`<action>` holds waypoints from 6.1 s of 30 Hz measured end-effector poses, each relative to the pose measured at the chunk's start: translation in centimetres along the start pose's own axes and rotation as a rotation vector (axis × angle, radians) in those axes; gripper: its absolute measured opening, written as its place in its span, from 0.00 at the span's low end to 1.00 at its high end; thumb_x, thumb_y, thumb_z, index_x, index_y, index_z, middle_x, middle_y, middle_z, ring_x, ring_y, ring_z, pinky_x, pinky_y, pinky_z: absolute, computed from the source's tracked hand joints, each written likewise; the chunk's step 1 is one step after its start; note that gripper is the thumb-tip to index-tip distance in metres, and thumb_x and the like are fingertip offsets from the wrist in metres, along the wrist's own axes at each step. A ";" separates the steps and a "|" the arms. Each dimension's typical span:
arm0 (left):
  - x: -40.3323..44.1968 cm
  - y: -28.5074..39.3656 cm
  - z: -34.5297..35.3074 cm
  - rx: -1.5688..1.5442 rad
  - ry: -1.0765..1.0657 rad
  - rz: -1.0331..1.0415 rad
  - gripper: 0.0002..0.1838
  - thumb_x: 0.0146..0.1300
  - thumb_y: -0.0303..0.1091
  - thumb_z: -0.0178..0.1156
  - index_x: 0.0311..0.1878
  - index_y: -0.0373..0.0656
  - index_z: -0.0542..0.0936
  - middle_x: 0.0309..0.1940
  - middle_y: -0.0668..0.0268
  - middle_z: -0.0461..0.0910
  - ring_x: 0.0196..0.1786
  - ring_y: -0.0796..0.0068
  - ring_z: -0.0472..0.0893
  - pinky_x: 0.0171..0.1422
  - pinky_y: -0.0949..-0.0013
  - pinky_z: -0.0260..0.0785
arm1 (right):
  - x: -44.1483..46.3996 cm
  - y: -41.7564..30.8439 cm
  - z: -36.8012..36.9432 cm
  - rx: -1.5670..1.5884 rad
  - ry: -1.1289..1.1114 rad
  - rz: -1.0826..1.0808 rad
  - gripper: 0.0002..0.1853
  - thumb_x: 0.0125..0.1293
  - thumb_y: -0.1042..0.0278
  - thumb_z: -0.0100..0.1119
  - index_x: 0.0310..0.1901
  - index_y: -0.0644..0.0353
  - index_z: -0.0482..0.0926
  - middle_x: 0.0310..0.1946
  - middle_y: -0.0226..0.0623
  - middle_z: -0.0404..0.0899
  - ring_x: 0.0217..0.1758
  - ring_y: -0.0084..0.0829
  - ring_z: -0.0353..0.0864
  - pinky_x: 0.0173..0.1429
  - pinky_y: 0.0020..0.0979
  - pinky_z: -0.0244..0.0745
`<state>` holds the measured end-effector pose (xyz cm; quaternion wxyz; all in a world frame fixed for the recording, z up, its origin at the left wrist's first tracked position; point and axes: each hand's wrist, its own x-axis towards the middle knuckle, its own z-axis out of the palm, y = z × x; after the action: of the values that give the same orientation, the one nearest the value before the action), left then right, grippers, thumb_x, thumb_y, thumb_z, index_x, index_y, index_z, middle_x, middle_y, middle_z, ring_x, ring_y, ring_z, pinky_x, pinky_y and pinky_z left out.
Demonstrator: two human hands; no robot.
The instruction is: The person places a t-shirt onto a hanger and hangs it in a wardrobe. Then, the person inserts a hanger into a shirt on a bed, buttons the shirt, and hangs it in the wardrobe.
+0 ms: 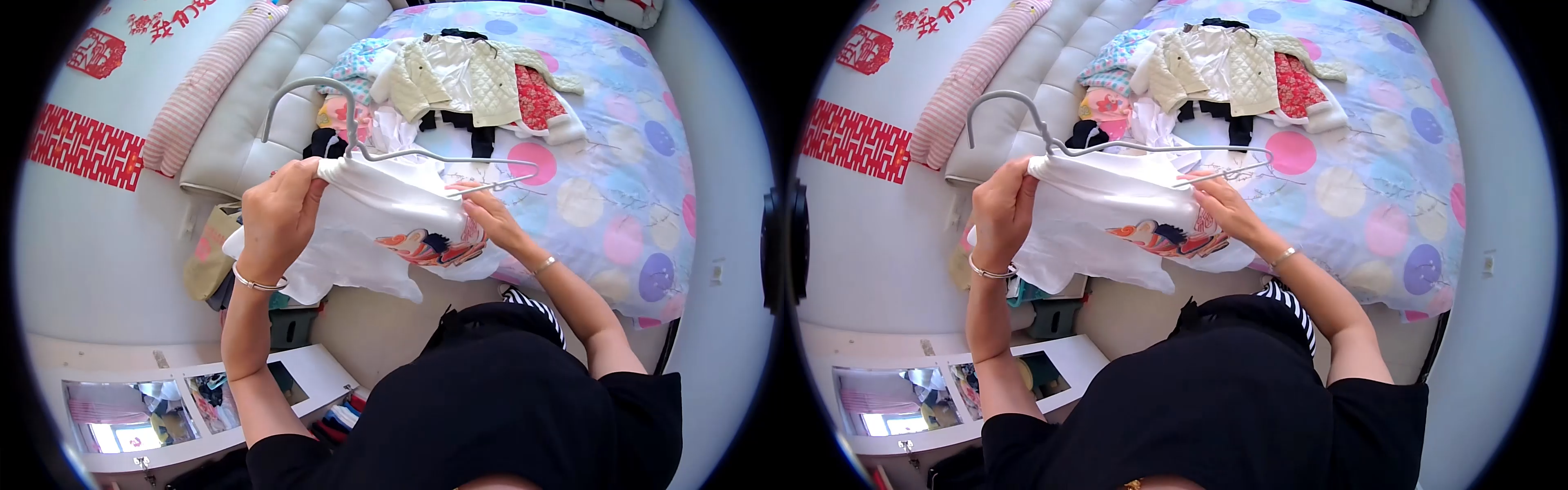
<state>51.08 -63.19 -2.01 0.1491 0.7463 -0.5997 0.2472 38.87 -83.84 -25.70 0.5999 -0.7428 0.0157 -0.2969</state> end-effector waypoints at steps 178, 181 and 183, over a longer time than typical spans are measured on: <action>-40.9 -5.0 18.0 -0.958 0.675 -1.263 0.20 0.59 0.45 0.60 0.46 0.37 0.78 0.41 0.65 0.79 0.41 0.73 0.76 0.48 0.71 0.68 | 5.8 -39.2 10.6 -0.407 -0.357 -0.287 0.15 0.69 0.61 0.47 0.24 0.54 0.69 0.10 0.16 0.55 0.10 0.12 0.47 0.13 0.19 0.40; -44.3 -2.9 18.2 -0.807 0.526 -1.379 0.17 0.62 0.44 0.56 0.44 0.39 0.76 0.37 0.67 0.76 0.41 0.75 0.73 0.49 0.71 0.65 | 7.5 -39.2 10.7 -0.253 -0.712 -0.134 0.13 0.67 0.59 0.49 0.30 0.58 0.73 0.12 0.19 0.62 0.12 0.12 0.55 0.16 0.17 0.47; -46.0 -0.4 18.5 -0.580 0.549 -1.349 0.13 0.60 0.40 0.55 0.39 0.39 0.77 0.33 0.64 0.77 0.37 0.72 0.75 0.45 0.68 0.67 | 8.1 -39.1 12.5 -0.173 -0.843 -0.209 0.14 0.66 0.55 0.52 0.32 0.58 0.74 0.12 0.18 0.60 0.13 0.09 0.54 0.17 0.16 0.46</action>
<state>47.68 -34.92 -42.56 0.5990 0.7928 0.0012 0.1123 38.23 -64.94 11.64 0.4563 -0.8440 -0.2808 -0.0249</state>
